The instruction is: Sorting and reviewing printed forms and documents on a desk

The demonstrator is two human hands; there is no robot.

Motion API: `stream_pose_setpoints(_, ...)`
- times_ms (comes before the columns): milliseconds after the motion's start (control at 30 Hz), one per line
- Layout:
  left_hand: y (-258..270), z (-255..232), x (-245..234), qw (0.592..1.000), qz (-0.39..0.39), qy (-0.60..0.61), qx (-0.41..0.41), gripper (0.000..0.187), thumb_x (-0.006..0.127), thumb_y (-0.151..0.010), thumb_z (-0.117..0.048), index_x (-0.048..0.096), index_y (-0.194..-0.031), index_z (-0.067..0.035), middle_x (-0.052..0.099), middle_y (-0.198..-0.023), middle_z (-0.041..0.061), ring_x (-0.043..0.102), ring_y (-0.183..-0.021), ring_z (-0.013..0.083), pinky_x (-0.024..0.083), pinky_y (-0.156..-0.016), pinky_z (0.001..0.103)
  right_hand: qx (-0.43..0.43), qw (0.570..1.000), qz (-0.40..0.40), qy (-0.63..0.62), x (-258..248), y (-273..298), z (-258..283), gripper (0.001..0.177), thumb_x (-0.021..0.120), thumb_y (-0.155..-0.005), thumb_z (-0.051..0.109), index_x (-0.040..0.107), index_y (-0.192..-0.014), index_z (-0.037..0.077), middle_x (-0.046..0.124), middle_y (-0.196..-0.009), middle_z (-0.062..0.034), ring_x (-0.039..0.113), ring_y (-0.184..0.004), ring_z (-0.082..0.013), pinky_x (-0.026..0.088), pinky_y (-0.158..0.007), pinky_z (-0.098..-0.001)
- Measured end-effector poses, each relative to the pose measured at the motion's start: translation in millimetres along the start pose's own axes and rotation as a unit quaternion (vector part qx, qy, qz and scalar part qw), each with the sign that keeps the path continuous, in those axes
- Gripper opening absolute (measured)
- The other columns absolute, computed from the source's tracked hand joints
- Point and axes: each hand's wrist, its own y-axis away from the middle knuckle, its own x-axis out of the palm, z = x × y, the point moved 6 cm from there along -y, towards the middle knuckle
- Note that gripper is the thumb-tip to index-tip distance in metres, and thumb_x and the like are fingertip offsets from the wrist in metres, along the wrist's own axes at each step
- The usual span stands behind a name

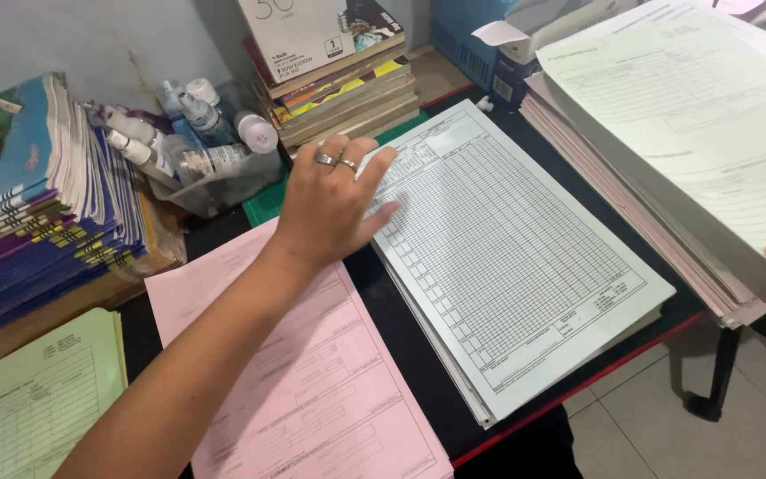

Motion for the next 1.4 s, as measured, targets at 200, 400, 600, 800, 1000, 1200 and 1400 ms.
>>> stream_pose_setpoints(200,-19.9,-39.2,-31.7,0.654,0.269,0.61,-0.358,0.087,0.039,-0.058,-0.065,0.038,-0.128,-0.014,0.065,-0.111,0.012,0.067,-0.096,0.0211,0.048,-0.082,0.035,-0.163,0.985,-0.044,-0.017,-74.1,-78.8,197.2,0.045,0.062,-0.072,0.002,0.052,-0.116,0.002,0.063,-0.113,-0.0108,0.063,-0.101,-0.0227,0.048,-0.095,-0.0465)
stream_pose_setpoints(400,10.1,-38.1,-45.7,0.524,0.084,0.756,-0.382,0.055,0.06,-0.072,-0.024,0.046,-0.121,-0.005,0.058,-0.119,0.008,0.056,-0.108,0.0181,0.046,-0.093,0.031,-0.363,0.927,-0.024,-0.09,-77.7,-114.8,327.2,0.02,0.052,-0.083,0.019,0.063,-0.097,0.01,0.067,-0.1,0.0004,0.064,-0.091,-0.0108,0.05,-0.08,-0.0326)
stream_pose_setpoints(600,100.0,7.5,-87.0,0.581,0.074,0.671,-0.454,0.04,0.056,-0.07,-0.007,0.057,-0.109,-0.001,0.063,-0.107,0.006,0.059,-0.096,0.0137,0.05,-0.084,0.027,-0.469,0.859,0.135,-0.153,-34.1,-127.4,341.3,0.044,0.035,-0.092,0.033,0.048,-0.128,0.012,0.063,-0.105,-0.0034,0.061,-0.093,-0.0179,0.047,-0.079,-0.041)
stream_pose_setpoints(800,223.0,54.7,-173.4,0.485,0.065,0.558,-0.671,0.051,0.057,-0.069,-0.005,0.053,-0.12,-0.003,0.066,-0.11,0.012,0.066,-0.093,0.0234,0.053,-0.076,0.035,-0.326,0.909,0.24,0.098,34.0,-193.0,345.3,0.068,0.05,-0.075,0.044,0.028,-0.139,0.036,0.062,-0.058,0.001,0.06,-0.055,-0.0286,0.049,-0.051,-0.0419)
stream_pose_setpoints(1000,297.0,60.0,-227.4,0.415,0.072,0.451,-0.787,0.052,0.049,-0.071,-0.003,0.05,-0.123,-0.005,0.064,-0.108,0.012,0.06,-0.093,0.024,0.047,-0.076,0.035,-0.539,0.825,0.114,-0.124,45.3,-191.3,455.6,0.054,0.057,-0.083,0.032,0.04,-0.133,0.021,0.059,-0.06,0.0035,0.051,-0.039,-0.023,0.038,-0.033,-0.0341)
stream_pose_setpoints(1200,360.7,78.0,-240.1,0.412,0.038,0.405,-0.816,0.045,0.049,-0.073,-0.004,0.05,-0.118,-0.004,0.061,-0.115,0.008,0.057,-0.1,0.0189,0.042,-0.085,0.03,-0.661,0.736,-0.067,-0.131,74.8,-197.9,521.3,0.041,0.06,-0.09,0.017,0.046,-0.128,0.012,0.037,-0.054,0.0026,0.033,-0.041,-0.0132,0.027,-0.035,-0.0283)
stream_pose_setpoints(1400,356.7,89.3,-258.1,0.442,0.207,0.315,-0.814,0.051,0.052,-0.078,-0.005,0.049,-0.127,-0.018,0.064,-0.118,-0.001,0.062,-0.104,0.0143,0.049,-0.083,0.031,-0.666,0.734,0.047,-0.127,121.2,-196.8,554.7,0.028,0.055,-0.078,0.015,0.058,-0.105,0.01,0.052,-0.068,-0.0009,0.05,-0.054,-0.0212,0.038,-0.032,-0.0348)
